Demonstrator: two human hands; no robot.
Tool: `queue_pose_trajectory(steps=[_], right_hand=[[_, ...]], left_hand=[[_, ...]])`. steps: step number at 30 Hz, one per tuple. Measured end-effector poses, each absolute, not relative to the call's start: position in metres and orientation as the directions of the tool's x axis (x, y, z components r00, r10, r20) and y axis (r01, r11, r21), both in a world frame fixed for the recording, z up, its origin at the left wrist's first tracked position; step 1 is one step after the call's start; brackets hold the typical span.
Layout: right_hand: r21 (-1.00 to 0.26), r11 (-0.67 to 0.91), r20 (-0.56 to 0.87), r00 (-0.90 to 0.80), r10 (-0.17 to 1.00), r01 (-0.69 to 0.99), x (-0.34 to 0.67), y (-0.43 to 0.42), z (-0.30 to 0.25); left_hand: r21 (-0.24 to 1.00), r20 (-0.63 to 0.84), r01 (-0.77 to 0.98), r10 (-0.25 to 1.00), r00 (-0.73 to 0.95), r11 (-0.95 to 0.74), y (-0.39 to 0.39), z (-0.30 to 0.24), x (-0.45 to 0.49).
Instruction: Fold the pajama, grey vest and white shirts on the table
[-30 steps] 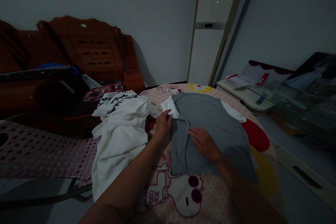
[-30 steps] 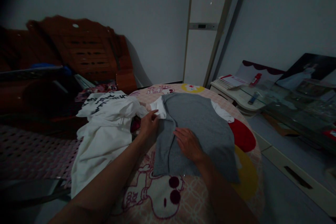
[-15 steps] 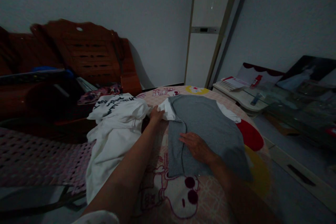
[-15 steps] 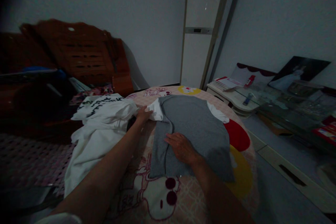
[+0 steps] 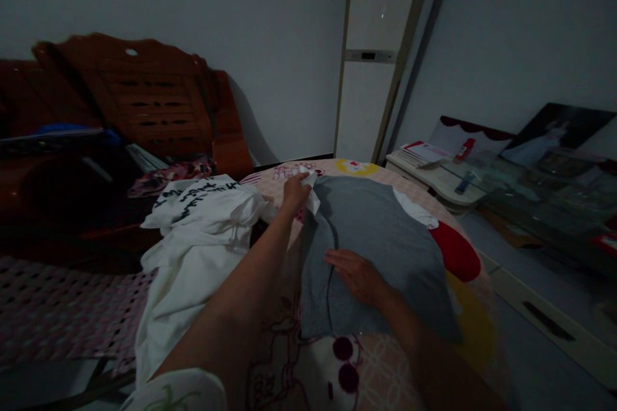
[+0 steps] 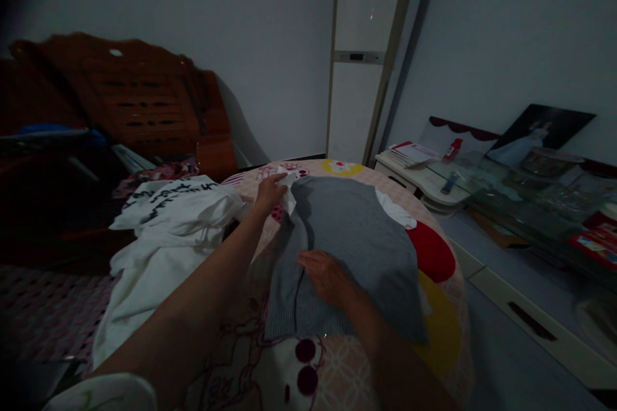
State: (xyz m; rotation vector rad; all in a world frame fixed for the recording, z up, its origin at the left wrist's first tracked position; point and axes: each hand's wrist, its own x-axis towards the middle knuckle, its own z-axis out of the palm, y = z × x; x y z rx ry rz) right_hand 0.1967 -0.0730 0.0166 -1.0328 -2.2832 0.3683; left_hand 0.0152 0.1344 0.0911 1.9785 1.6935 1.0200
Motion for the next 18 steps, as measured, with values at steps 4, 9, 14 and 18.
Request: queue_pose_trajectory(steps=[4, 9, 14, 18], right_hand=[[-0.533, 0.633, 0.392, -0.500, 0.773, 0.561, 0.198, -0.072, 0.015], [-0.569, 0.621, 0.375, -0.501, 0.780, 0.539, 0.199, -0.070, 0.012], [-0.608, 0.630, 0.434, -0.462, 0.774, 0.484, 0.199, -0.068, 0.013], [-0.619, 0.631, 0.481, -0.408, 0.775, 0.468, 0.198, -0.069, 0.017]], left_hand=[[0.600, 0.258, 0.734, 0.946, 0.197, -0.317, 0.133, 0.090, 0.057], [0.594, 0.147, 0.753, 0.959, 0.244, -0.282, 0.128, 0.056, 0.081], [0.600, 0.166, 0.760, 0.968, 0.187, -0.249, 0.134, 0.053, 0.083], [0.607, 0.205, 0.752, 0.964, 0.166, -0.259, 0.140, 0.065, 0.090]])
